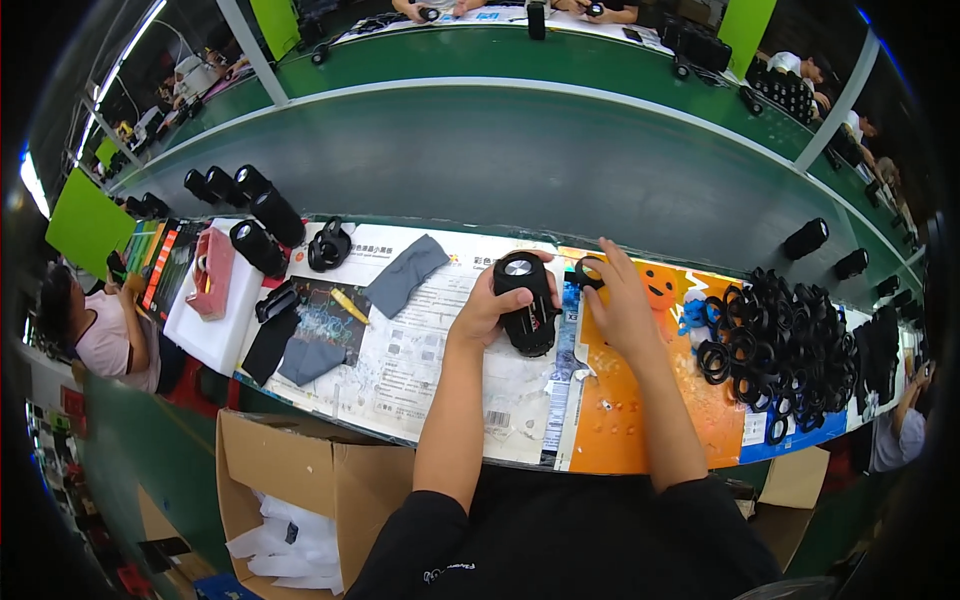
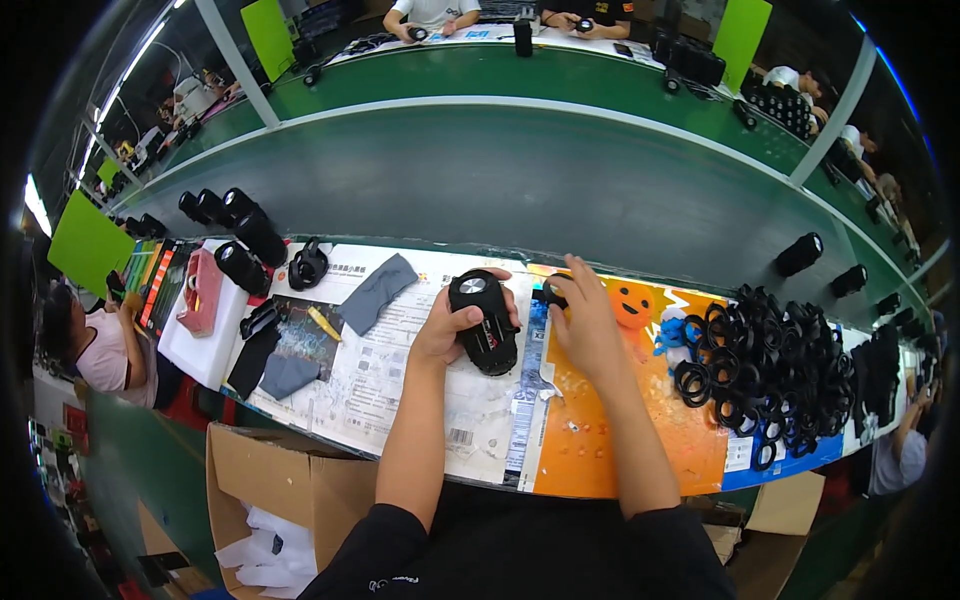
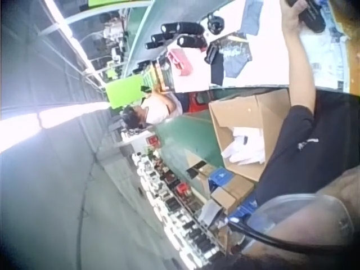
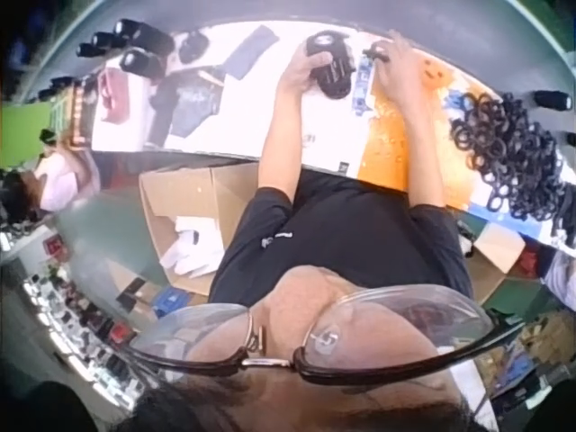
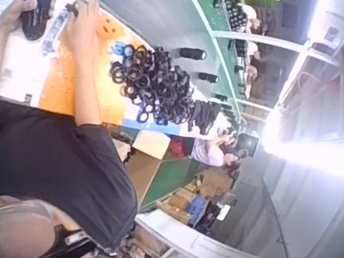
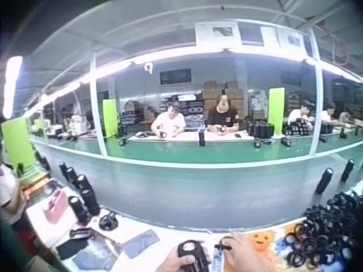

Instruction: The person assembles black cylindrical electronic components by attaching plastic rings to them, then wipes the components with a cloth piece at a factory workbench.

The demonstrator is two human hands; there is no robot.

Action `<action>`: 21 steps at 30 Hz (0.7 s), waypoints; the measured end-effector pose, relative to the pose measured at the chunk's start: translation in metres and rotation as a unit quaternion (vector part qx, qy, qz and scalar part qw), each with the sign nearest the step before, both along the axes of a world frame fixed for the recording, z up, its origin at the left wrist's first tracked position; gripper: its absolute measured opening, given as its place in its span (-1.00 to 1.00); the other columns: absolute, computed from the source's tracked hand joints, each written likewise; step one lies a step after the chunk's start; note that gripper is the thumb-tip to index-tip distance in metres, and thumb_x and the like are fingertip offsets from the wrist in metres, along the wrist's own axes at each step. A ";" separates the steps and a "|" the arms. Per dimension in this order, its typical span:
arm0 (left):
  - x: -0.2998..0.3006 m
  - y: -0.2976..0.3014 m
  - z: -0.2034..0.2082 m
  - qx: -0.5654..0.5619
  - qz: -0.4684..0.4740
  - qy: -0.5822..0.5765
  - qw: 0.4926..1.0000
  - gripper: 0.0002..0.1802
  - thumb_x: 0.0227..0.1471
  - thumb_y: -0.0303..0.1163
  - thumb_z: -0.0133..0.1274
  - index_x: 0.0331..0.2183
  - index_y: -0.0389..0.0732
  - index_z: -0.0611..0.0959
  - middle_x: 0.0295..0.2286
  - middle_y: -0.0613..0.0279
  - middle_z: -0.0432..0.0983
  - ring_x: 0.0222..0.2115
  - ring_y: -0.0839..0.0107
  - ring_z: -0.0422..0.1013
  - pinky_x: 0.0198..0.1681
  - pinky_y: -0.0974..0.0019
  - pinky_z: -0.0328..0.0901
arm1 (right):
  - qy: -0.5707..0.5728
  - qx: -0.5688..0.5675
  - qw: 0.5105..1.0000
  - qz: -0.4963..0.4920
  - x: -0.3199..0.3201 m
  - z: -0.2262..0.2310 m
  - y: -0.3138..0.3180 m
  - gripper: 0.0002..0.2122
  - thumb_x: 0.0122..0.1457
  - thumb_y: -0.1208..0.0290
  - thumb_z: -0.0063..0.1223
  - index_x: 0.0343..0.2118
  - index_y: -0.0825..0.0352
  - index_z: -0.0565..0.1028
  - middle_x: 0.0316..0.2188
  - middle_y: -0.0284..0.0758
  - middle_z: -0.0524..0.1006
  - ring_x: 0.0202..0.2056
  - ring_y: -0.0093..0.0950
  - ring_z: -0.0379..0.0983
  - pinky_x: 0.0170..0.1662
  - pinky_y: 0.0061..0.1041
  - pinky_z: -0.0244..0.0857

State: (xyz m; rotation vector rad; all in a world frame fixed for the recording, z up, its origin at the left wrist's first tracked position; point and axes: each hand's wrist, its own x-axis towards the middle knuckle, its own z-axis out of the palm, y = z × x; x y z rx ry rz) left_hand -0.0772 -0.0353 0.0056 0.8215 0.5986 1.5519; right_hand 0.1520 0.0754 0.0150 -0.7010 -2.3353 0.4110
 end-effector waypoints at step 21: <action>0.008 0.000 0.017 0.051 0.134 -0.028 0.989 -0.13 0.04 -0.07 0.55 0.19 -0.36 0.54 -0.07 -0.04 0.66 0.00 0.07 0.64 0.18 0.04 0.54 | 0.124 -0.253 0.959 0.033 -0.023 -0.003 -0.088 -0.21 0.16 0.31 0.56 0.37 0.51 0.34 0.12 0.04 0.56 0.10 -0.07 0.61 0.16 -0.20 0.50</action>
